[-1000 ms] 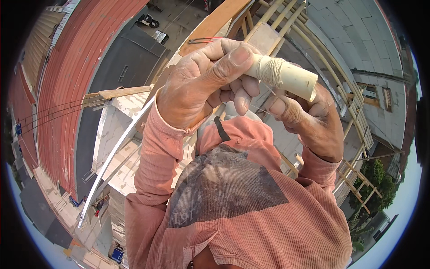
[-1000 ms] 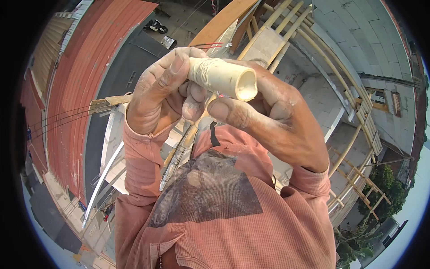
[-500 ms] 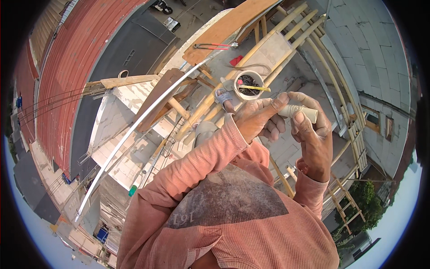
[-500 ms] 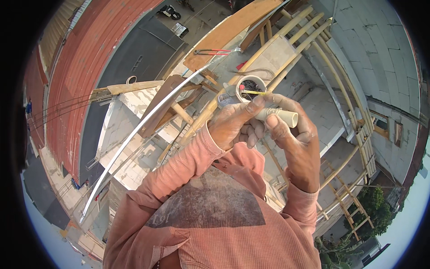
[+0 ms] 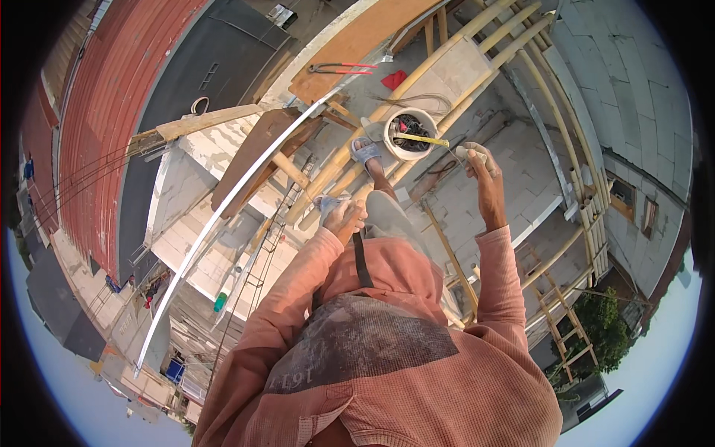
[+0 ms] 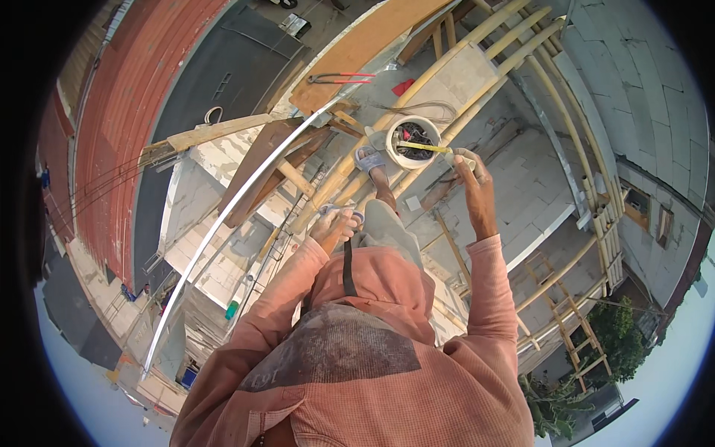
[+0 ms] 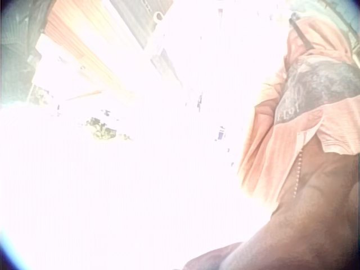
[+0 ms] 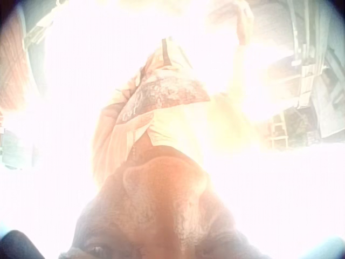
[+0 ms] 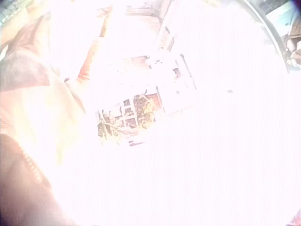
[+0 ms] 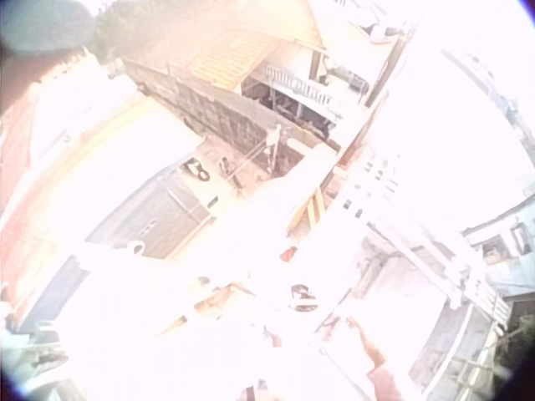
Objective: The person secures a metal frame to a wooden structure using wire and pliers, following a guide string.
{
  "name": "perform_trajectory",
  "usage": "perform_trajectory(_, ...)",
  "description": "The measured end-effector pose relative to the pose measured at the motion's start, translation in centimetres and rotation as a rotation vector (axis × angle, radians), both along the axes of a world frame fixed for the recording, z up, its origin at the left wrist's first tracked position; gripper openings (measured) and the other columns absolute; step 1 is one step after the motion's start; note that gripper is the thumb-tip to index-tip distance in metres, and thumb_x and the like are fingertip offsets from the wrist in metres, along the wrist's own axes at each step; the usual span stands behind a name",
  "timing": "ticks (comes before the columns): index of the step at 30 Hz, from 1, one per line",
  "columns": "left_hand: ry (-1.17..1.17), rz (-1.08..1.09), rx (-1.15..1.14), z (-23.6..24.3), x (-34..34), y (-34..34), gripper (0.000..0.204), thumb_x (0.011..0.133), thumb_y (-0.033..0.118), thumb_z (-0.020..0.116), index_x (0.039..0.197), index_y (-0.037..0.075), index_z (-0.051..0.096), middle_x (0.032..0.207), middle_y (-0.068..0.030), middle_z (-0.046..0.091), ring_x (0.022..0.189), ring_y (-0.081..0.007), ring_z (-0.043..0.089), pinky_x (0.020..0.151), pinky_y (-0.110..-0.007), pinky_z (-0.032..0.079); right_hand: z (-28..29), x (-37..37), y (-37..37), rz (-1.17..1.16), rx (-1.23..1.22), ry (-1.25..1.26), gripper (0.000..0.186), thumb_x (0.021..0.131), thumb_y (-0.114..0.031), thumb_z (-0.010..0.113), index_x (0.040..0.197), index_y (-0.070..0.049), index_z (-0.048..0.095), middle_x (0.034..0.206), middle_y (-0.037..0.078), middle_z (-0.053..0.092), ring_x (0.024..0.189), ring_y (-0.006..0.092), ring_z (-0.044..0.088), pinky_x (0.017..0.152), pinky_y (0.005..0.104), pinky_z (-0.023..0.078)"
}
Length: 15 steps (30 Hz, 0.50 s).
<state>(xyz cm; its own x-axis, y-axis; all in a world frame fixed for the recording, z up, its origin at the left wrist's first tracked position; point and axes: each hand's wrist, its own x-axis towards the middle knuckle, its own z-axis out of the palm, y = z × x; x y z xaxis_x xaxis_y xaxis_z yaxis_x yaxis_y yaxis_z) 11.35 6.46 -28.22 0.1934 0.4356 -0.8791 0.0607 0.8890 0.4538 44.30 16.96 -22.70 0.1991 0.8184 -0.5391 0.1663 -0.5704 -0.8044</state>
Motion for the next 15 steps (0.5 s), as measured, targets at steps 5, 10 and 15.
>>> perform_trajectory(5,0.529,-0.261,-0.140,-4.5,-9.1,-11.3,0.055,0.093,0.051,0.059,0.120,0.003,0.062,0.109,-0.0163,0.070,0.099,-0.0260,0.068,0.089,-0.038,0.052,-14.4,0.9,0.7,0.268,-0.054,-0.259,0.039,0.092,-0.032,0.063,0.124,-0.009,0.063,0.108,0.014,0.068,0.101,0.0264,0.064,0.089,0.0360,0.049)
perform_trajectory(10,0.620,-0.259,-0.315,-3.3,-9.8,-20.7,0.048,0.094,0.046,0.057,0.114,0.004,0.066,0.110,-0.0180,0.070,0.107,-0.0297,0.066,0.094,-0.038,0.050,-28.8,1.2,-0.5,0.494,-0.096,-0.441,0.046,0.092,-0.035,0.061,0.131,-0.010,0.057,0.117,0.025,0.065,0.110,0.0409,0.062,0.096,0.0428,0.048)
perform_trajectory(15,0.633,-0.122,-0.238,-3.2,-7.3,-23.9,0.044,0.094,0.040,0.058,0.111,0.001,0.066,0.108,-0.0208,0.069,0.104,-0.0311,0.065,0.093,-0.038,0.050,-35.9,-2.1,1.2,0.537,-0.770,-0.918,0.074,0.091,-0.039,0.063,0.154,-0.025,0.028,0.151,0.021,0.036,0.140,0.0402,0.035,0.112,0.0613,0.027)
